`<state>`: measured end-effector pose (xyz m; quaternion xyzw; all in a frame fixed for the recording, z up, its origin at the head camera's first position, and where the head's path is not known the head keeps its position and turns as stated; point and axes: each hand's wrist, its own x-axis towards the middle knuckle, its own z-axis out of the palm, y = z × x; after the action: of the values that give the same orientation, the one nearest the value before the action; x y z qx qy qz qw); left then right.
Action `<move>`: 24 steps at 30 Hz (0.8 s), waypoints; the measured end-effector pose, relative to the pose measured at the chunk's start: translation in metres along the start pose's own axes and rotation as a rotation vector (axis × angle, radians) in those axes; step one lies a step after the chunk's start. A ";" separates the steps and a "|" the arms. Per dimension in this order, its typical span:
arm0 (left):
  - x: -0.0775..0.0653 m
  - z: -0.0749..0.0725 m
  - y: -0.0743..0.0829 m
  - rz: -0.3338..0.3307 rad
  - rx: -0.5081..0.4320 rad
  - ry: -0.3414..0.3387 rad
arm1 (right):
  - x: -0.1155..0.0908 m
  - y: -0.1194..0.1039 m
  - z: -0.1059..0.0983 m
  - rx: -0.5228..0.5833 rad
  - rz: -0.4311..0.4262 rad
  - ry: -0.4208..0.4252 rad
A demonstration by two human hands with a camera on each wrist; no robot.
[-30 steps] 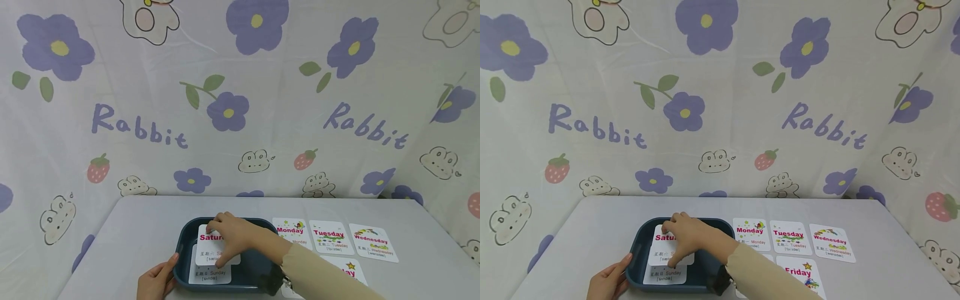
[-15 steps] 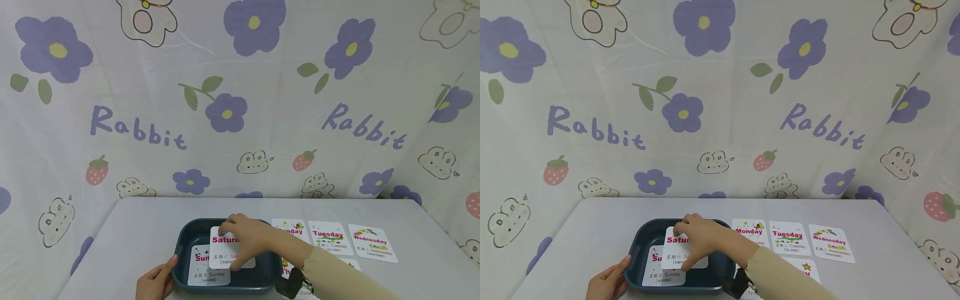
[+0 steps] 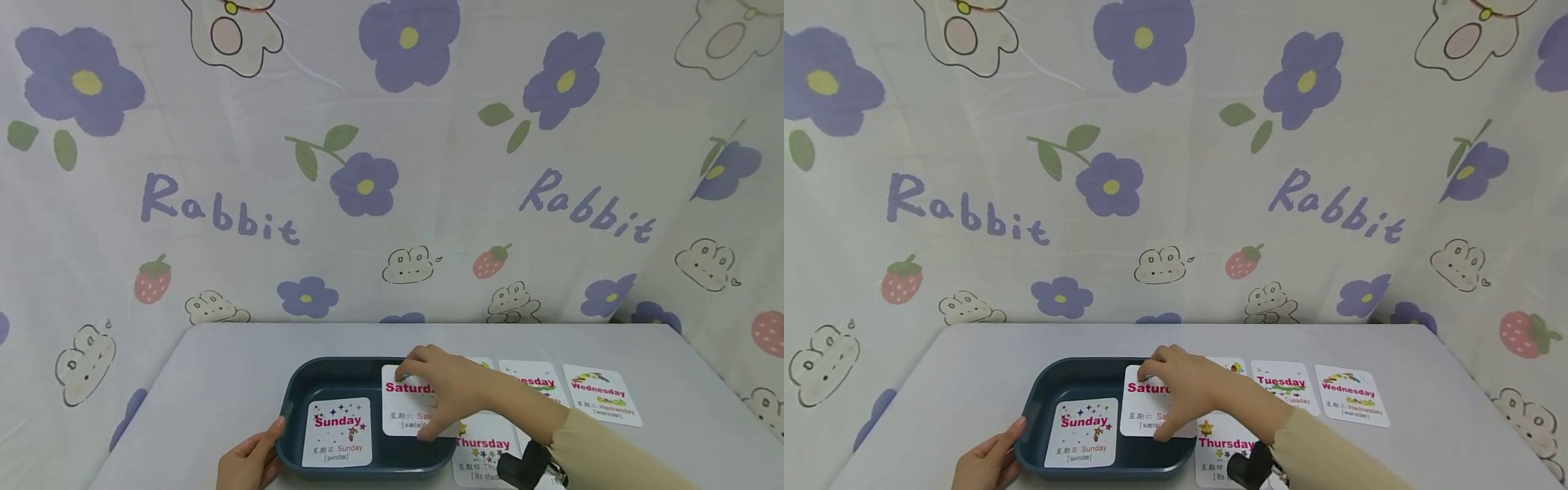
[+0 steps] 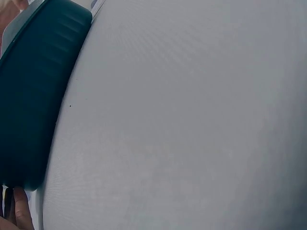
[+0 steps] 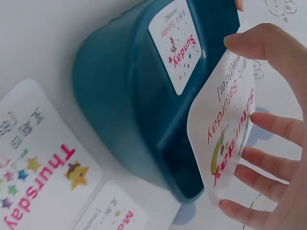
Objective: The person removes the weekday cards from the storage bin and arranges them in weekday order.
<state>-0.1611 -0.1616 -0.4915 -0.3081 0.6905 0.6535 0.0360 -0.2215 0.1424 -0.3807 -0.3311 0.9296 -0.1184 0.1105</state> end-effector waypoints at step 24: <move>0.001 0.002 -0.001 0.012 -0.025 0.004 | -0.081 0.046 0.002 0.045 0.116 -0.005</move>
<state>-0.1619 -0.1600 -0.4928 -0.3057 0.6841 0.6617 0.0267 -0.1866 0.2287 -0.3856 -0.2741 0.9441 -0.1320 0.1269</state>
